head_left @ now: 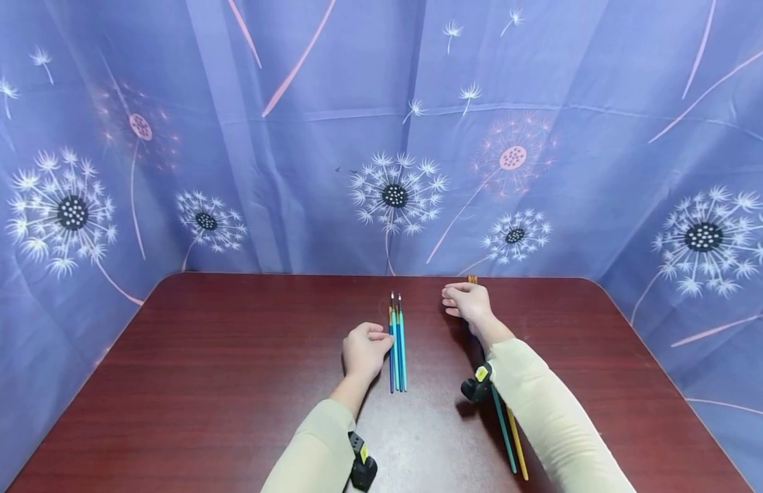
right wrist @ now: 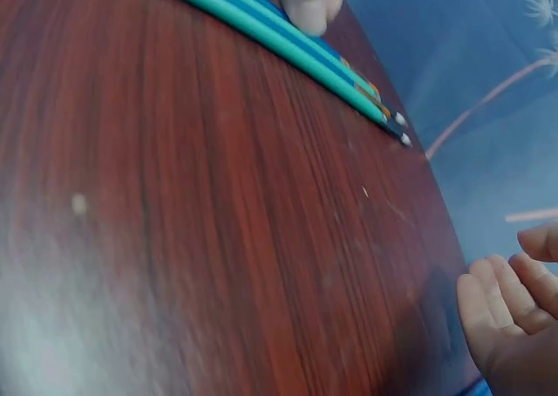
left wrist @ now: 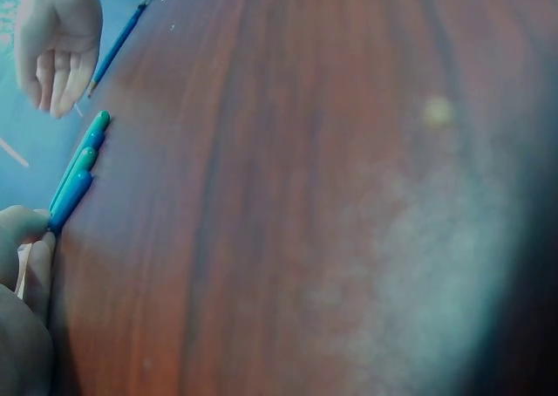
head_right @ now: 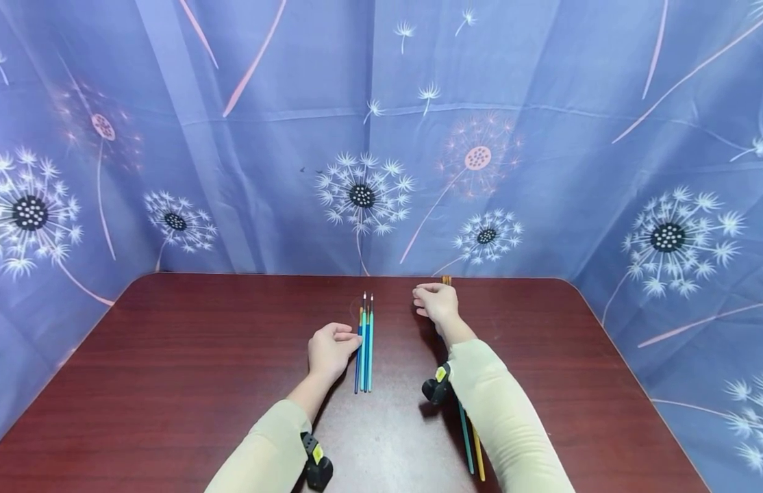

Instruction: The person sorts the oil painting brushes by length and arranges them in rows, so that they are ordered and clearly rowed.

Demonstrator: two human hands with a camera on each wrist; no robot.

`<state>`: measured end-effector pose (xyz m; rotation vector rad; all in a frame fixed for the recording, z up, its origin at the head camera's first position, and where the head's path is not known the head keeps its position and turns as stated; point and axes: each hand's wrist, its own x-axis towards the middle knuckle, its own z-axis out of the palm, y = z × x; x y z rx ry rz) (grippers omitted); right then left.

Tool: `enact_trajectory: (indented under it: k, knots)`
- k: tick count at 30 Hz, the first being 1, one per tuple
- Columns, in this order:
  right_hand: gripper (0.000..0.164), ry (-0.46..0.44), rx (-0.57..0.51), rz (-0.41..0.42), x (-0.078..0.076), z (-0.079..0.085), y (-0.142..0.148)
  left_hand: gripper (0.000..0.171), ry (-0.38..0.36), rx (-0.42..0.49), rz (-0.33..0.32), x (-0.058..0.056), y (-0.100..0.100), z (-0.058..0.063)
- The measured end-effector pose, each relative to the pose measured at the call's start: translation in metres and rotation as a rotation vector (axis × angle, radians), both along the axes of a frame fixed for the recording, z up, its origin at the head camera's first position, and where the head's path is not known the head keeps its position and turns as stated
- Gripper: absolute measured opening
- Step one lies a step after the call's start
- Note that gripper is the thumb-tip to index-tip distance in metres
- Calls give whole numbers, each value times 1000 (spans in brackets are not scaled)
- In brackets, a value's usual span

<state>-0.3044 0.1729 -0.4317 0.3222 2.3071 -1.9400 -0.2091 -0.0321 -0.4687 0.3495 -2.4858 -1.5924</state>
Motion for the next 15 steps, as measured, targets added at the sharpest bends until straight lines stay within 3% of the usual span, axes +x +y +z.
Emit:
enact_trajectory:
  k: [9,15]
  knots:
    - [36,-1,18,49,1,-3,-30,22,7,5,1,-1,0,1]
    - [33,18,34,40,0,-6,-51,22,4,15,5,-1,-1,0]
